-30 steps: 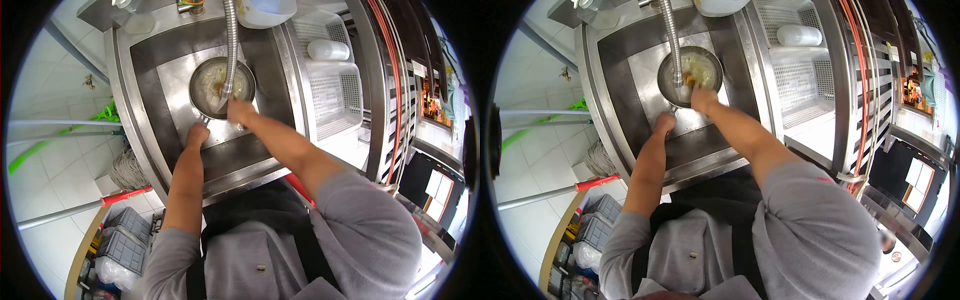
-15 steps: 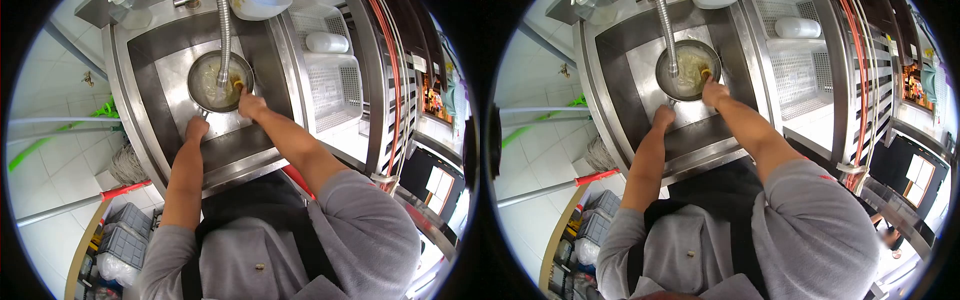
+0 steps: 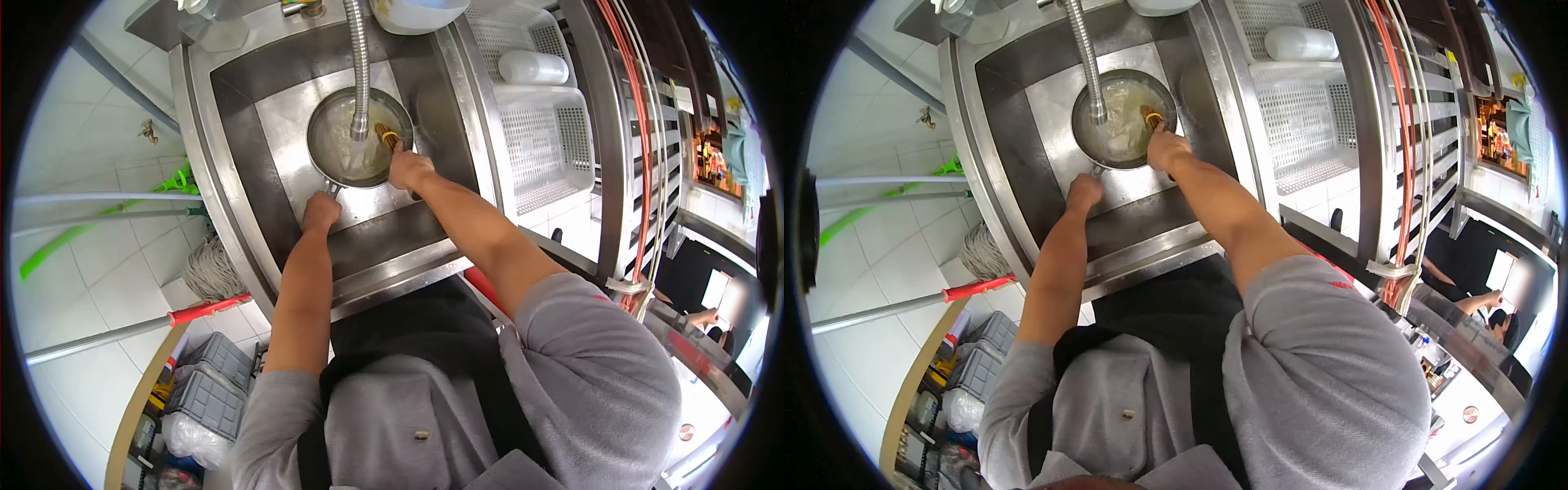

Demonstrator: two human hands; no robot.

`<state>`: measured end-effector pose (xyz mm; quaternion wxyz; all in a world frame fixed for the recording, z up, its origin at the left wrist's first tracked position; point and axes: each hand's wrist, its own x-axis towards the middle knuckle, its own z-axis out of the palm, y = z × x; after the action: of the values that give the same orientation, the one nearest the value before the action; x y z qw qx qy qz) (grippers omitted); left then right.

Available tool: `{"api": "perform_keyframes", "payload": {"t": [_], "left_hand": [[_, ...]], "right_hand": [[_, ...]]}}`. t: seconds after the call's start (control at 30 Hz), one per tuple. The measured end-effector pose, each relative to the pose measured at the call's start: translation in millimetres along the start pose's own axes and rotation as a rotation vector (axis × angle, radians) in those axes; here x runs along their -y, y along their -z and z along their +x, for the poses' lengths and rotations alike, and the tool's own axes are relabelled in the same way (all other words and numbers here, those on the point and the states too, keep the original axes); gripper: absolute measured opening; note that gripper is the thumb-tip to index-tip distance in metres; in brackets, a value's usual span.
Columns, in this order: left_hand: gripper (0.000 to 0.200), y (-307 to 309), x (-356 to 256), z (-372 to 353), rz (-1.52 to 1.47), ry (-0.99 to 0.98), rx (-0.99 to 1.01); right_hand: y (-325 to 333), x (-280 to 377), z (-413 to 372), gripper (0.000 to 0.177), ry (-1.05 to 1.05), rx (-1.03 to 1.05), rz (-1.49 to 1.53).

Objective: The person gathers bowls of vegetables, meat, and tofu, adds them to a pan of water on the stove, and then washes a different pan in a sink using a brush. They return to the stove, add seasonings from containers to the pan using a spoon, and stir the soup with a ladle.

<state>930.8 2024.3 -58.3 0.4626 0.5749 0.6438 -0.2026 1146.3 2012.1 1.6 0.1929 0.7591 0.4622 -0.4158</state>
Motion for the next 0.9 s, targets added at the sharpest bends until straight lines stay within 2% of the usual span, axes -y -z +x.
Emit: {"api": "perform_keyframes", "payload": {"t": [0.07, 0.13, 0.27, 0.3, 0.33, 0.4, 0.47, 0.53, 0.6, 0.67, 0.7, 0.73, 0.8, 0.83, 0.87, 0.9], "left_hand": [[0.035, 1.2, 6.1, 1.9, -0.008, 0.011, -0.004], [0.034, -4.0, 8.7, 5.9, 0.02, -0.029, -0.016], [0.034, 1.4, 1.8, -2.2, 0.005, -0.001, -0.021], [0.033, 1.7, 3.3, -6.0, 0.01, 0.005, -0.041], [0.033, 1.3, 3.6, -8.9, 0.018, 0.006, -0.056], [0.033, 0.6, 1.1, -14.9, 0.026, 0.006, -0.056], [0.033, -0.4, -1.4, -18.3, 0.038, -0.001, -0.066], [0.033, -0.6, -1.8, -21.6, 0.046, -0.006, -0.124], [0.032, -0.2, -4.1, -24.4, 0.062, 0.004, -0.088], [0.031, 2.7, -6.3, -21.9, 0.078, 0.013, -0.061], [0.029, 1.5, -5.3, -21.6, 0.084, 0.006, -0.078], [0.028, -0.6, -3.2, -22.1, 0.092, 0.001, -0.095], [0.027, -1.4, -2.4, -20.4, 0.085, 0.008, -0.124], [0.026, -4.6, -3.5, -20.6, 0.071, 0.014, -0.146], [0.026, -5.8, -3.5, -21.6, 0.072, 0.014, -0.141], [0.026, -3.8, -3.6, -20.8, 0.089, 0.014, -0.121]], "right_hand": [[-17.5, 8.0, -8.2, 0.081, 0.057, -0.059, -0.102], [-23.9, 21.6, -51.7, 0.083, 0.157, 0.209, -0.214], [5.3, -0.6, -9.2, 0.081, 0.029, -0.008, -0.107], [10.4, 1.1, -14.8, 0.079, 0.009, 0.101, -0.146], [-5.6, 3.0, -20.6, 0.079, 0.008, 0.107, -0.143], [-44.4, 2.3, -27.1, 0.082, 0.16, 0.234, -0.291], [-21.3, -5.4, -36.2, 0.086, 0.153, 0.263, -0.293], [7.1, -17.3, -21.5, 0.075, 0.086, 0.091, -0.203], [1.6, -1.4, -29.1, 0.067, 0.221, 0.354, -0.31], [-29.2, 7.5, -48.7, 0.062, 0.281, 0.197, -0.095], [-37.6, -1.2, -29.7, 0.06, 0.325, 0.226, -0.136], [-20.4, -4.8, -22.5, 0.052, 0.242, 0.265, -0.242], [-15.0, -26.6, -4.5, 0.041, 0.107, 0.093, -0.115], [6.4, -8.9, -29.7, 0.041, 0.233, 0.226, -0.238], [-8.1, 3.1, -17.8, 0.049, 0.552, 0.431, -0.631], [-27.8, 3.4, -17.9, 0.05, 0.408, 0.348, -0.332]]}}
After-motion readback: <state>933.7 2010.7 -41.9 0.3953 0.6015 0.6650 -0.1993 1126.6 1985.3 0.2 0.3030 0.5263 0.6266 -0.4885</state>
